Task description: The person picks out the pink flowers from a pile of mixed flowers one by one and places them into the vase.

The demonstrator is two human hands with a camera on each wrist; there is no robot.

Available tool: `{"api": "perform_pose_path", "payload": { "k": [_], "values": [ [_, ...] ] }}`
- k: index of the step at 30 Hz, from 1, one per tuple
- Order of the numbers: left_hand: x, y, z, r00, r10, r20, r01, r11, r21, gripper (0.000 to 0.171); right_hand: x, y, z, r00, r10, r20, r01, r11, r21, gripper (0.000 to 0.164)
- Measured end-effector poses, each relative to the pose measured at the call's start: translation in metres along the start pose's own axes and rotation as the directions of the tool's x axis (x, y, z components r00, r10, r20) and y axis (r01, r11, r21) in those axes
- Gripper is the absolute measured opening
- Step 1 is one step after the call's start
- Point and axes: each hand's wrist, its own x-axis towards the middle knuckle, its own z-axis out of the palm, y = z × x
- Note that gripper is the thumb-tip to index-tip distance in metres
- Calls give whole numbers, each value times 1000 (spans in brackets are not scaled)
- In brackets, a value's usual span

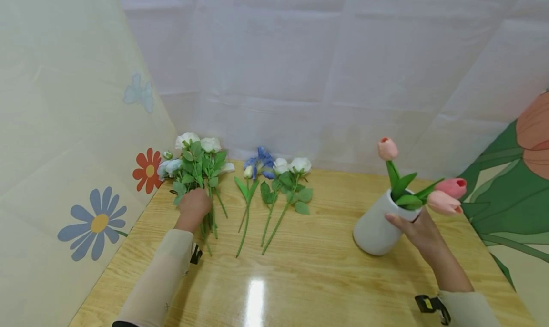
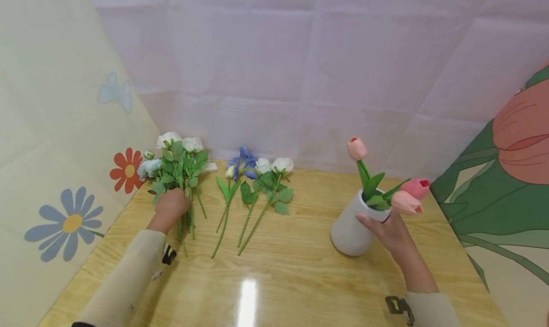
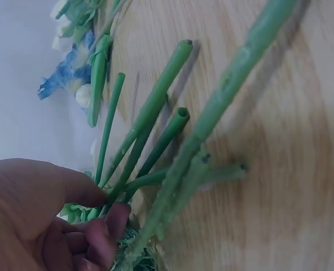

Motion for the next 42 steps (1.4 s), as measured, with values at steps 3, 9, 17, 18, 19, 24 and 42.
{"api": "perform_pose_path", "payload": {
  "k": [3, 9, 17, 18, 19, 24, 42],
  "values": [
    [1, -1, 0, 1000, -14, 4, 14, 1000, -23, 34, 0, 1, 0, 1000, 2, 0, -2, 1000, -1, 47],
    [2, -2, -3, 999, -13, -36, 10, 997, -77, 36, 0, 1, 1, 1000, -4, -6, 4, 1000, 6, 47],
    [-11, 2, -7, 969, 69, -238, -84, 995, -54, 39, 0, -1, 0, 1000, 12, -5, -12, 1000, -14, 46],
    [-13, 4, -8, 965, 70, -254, -87, 995, -53, 39, 0, -2, 0, 1000, 11, -5, -11, 1000, -13, 46],
    [-15, 6, -8, 962, 69, -264, -87, 995, -57, 39, 0, -2, 0, 1000, 11, -4, -11, 1000, -11, 46],
    [-26, 19, -7, 951, 109, -289, -137, 987, -79, 33, 0, -2, 0, 1000, 4, -5, -4, 1000, -2, 47],
    [-57, 67, 36, 850, 417, -321, -423, 904, 55, 15, 1, -1, 0, 1000, 7, 0, -7, 1000, 0, 45]
  ]
}}
